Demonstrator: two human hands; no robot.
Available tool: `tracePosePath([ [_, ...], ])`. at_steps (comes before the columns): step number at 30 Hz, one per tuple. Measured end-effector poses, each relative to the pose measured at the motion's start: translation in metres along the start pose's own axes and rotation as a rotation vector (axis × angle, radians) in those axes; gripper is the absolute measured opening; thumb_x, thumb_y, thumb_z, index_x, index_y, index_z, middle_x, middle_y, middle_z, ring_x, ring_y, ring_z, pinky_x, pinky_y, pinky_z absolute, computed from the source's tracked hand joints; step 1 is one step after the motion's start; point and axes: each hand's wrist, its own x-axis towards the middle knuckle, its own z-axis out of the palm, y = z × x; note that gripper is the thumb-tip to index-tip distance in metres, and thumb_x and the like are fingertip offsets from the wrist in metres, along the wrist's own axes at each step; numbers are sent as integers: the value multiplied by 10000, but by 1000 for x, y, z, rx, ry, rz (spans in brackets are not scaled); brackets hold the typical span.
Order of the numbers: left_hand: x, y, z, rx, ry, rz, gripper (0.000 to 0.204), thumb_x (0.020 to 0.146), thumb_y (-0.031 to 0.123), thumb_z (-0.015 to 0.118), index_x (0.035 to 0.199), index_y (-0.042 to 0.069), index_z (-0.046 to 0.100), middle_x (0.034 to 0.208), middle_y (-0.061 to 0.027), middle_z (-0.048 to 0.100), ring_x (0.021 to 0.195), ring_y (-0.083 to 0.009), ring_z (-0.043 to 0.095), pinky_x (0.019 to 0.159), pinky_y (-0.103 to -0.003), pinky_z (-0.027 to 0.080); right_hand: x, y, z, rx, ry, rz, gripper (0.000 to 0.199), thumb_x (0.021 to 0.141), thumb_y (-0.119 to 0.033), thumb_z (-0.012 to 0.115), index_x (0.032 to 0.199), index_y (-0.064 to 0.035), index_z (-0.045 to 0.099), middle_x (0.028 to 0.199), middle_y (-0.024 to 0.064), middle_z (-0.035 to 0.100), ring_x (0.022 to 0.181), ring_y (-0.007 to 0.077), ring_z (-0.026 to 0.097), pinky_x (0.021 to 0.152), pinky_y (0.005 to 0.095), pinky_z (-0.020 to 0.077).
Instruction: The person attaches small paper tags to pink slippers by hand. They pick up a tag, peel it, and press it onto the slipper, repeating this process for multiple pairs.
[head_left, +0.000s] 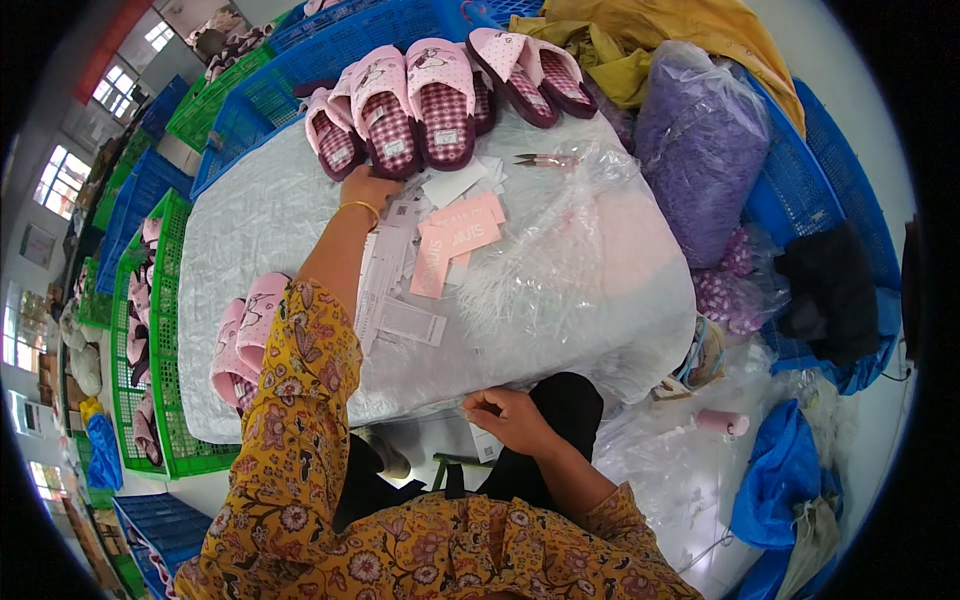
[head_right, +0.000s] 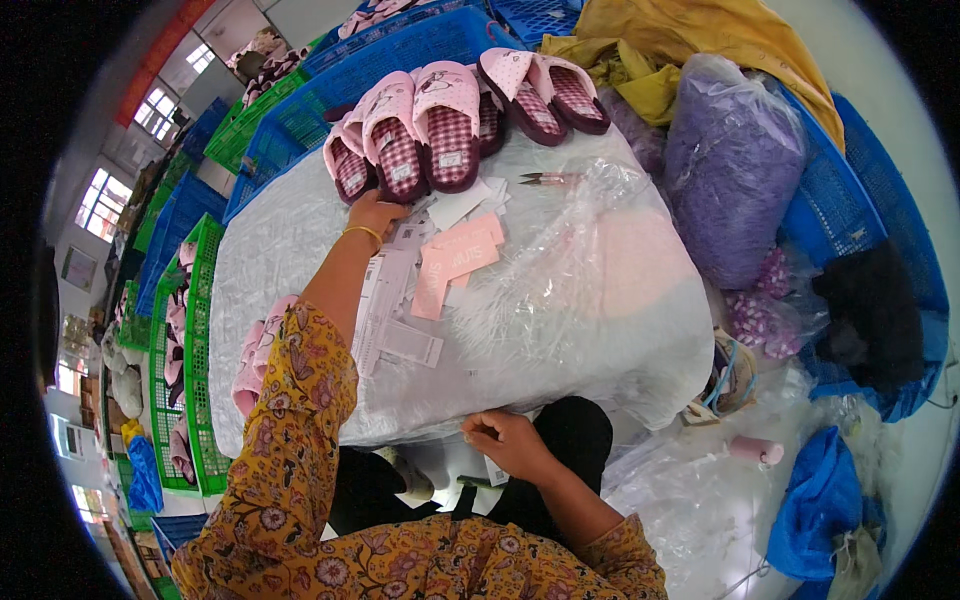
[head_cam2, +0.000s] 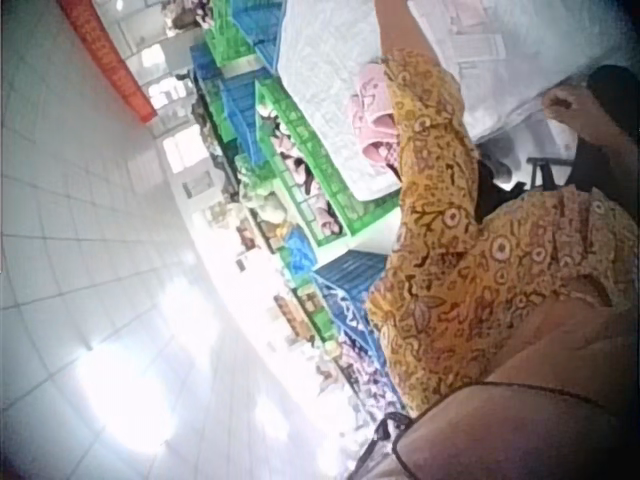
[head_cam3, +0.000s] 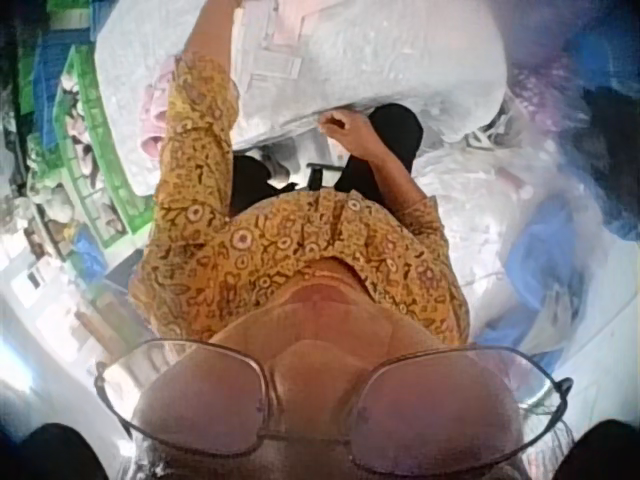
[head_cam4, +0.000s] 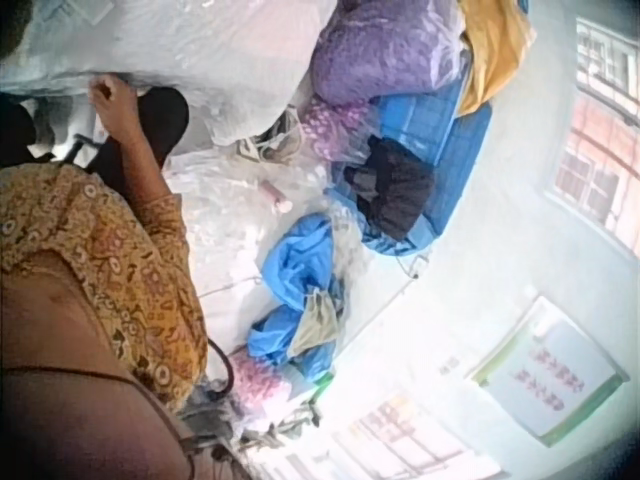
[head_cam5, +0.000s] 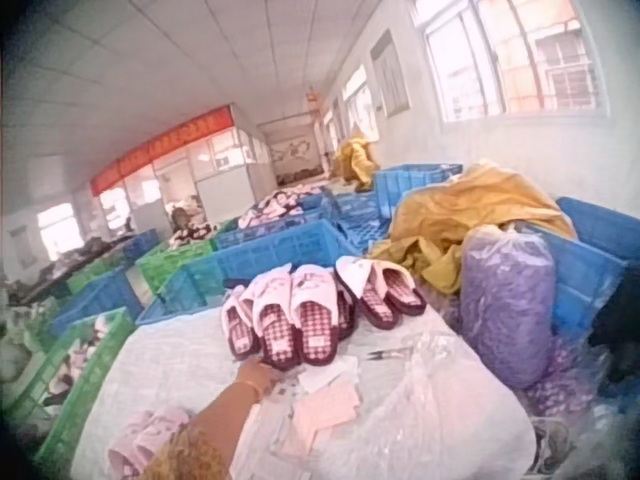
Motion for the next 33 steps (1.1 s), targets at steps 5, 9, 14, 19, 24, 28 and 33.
tracePosePath([
  [5, 4, 3, 12, 304, 59, 115, 409, 676, 195, 827, 957, -52, 662, 814, -158, 688, 689, -243, 656, 619, -360, 505, 2, -5, 1, -27, 23, 34, 221, 903, -142, 670, 1061, 12, 653, 904, 88, 684, 805, 126, 619, 731, 288, 500],
  [9, 8, 7, 14, 356, 48, -17, 411, 679, 220, 826, 910, -82, 670, 860, -187, 703, 774, -271, 693, 688, -373, 524, 2, -6, 2, -23, 17, 31, 211, 902, -130, 661, 1045, 25, 648, 912, 102, 687, 824, 140, 635, 752, 296, 509],
  [14, -2, 20, 8, 119, -2, -171, 299, 711, 209, 797, 807, -52, 684, 763, -143, 676, 620, -218, 630, 572, -338, 487, 2, -7, 1, -35, 33, 27, 211, 897, -126, 653, 1042, 28, 644, 921, 107, 690, 835, 142, 643, 762, 297, 512],
  [19, -20, 35, -24, -38, -130, -298, 188, 749, 141, 750, 668, -5, 665, 678, -84, 623, 491, -127, 468, 427, -280, 364, 3, 0, 1, -56, 44, 10, 211, 898, -125, 651, 1049, 21, 643, 923, 95, 690, 827, 136, 638, 754, 294, 508],
  [24, -67, 34, -67, -170, -168, -232, 216, 812, 41, 712, 1009, 30, 625, 765, -25, 619, 476, -48, 403, 395, -172, 266, 5, 9, 4, -32, 37, -8, 206, 904, -129, 647, 1041, 24, 637, 903, 83, 679, 800, 124, 614, 738, 287, 499],
  [28, -110, 39, -85, -344, -353, -126, 208, 817, 47, 713, 1007, 29, 632, 806, -16, 644, 503, -33, 423, 411, -178, 268, 6, 2, 5, -42, 50, 24, 197, 901, -129, 648, 1020, 29, 635, 877, 68, 666, 781, 105, 581, 722, 273, 486],
  [33, -153, 23, -78, -249, -486, -54, 194, 824, 85, 725, 997, 31, 656, 811, -9, 655, 521, -30, 435, 420, -191, 265, 8, 2, 5, -123, 44, -6, 189, 886, -128, 655, 1005, 19, 649, 870, 54, 669, 768, 105, 572, 713, 284, 486],
])
